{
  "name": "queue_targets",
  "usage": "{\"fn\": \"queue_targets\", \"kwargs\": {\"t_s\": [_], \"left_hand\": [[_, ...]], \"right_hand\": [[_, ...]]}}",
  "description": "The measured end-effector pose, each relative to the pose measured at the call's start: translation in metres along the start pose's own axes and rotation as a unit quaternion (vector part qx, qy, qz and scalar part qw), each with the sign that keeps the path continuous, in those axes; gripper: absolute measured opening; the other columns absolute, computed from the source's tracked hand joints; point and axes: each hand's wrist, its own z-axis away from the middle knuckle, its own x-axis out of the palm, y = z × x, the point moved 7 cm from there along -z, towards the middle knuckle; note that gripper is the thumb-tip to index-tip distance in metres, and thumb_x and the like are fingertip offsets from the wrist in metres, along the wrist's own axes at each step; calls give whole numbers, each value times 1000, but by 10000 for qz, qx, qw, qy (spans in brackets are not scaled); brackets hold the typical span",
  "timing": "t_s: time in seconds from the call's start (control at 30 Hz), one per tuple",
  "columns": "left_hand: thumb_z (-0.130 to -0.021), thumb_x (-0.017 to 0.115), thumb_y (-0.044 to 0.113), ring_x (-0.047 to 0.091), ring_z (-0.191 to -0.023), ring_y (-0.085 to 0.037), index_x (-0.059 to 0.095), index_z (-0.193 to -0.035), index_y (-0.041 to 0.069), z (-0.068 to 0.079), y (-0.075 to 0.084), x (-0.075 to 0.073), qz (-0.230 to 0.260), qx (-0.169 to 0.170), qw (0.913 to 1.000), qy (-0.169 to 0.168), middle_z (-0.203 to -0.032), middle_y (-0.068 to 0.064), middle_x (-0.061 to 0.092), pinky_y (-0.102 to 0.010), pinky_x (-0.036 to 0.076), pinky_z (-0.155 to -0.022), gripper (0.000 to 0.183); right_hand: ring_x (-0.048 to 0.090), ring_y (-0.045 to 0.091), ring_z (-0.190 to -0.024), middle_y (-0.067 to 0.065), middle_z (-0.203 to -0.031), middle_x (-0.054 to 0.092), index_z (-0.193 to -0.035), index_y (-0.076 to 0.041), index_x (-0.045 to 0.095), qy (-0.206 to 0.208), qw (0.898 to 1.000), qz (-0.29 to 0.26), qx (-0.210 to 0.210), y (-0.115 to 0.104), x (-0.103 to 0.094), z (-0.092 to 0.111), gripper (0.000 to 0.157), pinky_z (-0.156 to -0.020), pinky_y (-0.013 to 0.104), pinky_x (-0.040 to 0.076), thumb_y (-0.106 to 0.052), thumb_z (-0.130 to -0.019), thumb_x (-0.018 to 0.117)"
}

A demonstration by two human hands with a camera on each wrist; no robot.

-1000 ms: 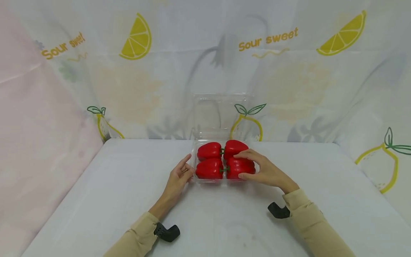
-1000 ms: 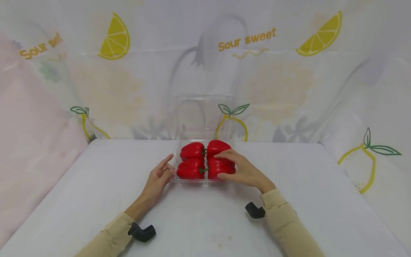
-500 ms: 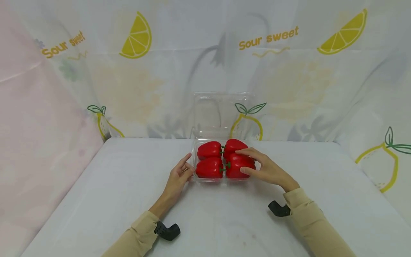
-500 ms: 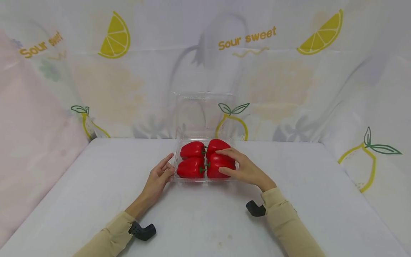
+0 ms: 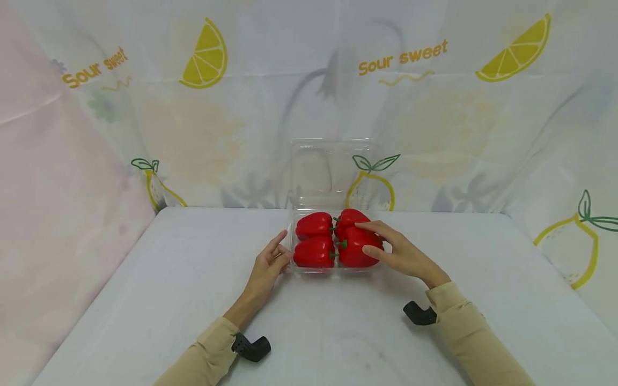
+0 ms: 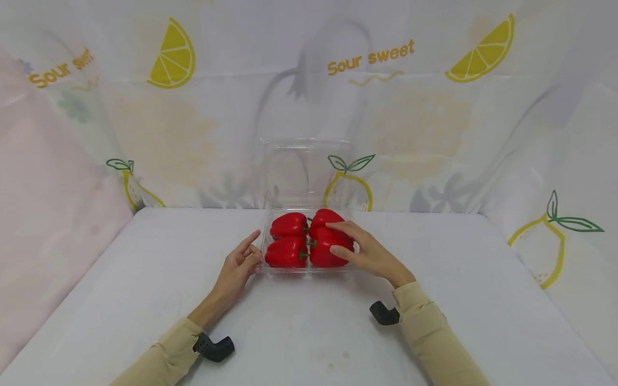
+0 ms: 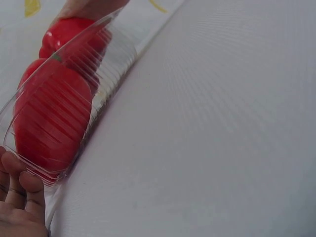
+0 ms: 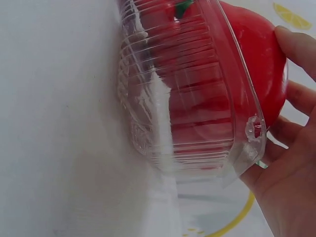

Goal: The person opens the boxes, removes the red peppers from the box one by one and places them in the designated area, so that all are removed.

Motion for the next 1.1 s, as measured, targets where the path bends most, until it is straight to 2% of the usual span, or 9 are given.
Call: {"fn": "queue_targets", "kwargs": {"t_s": [0.53,0.73,1.1], "left_hand": [[-95,50,7,48,-72,-9,32,-147,14,0,0,0,1,-30,10000,-3,-89,-2,51,-16,46,-67,55],[-95,50,5,48,-72,-10,33,-146,13,-1,-1,0,76,-17,10000,48,-89,-3,51,-16,46,-66,54],[-96,50,9,48,-72,-10,33,-146,15,0,-1,-1,-4,-54,10000,25,-91,-4,51,-16,47,-68,54]], "right_hand": [[44,20,-126,0,-141,44,-141,-24,41,5,9999,-133,-8,0,-3,-2,49,-98,39,46,-20,-94,55],[45,20,-126,0,-141,45,-140,-23,42,34,9998,-185,-57,-2,-4,-3,49,-98,33,46,-18,-94,56],[50,27,-120,7,-139,46,-141,-14,41,207,9987,-463,96,-5,-11,-1,51,-93,18,46,-19,-93,58]]}}
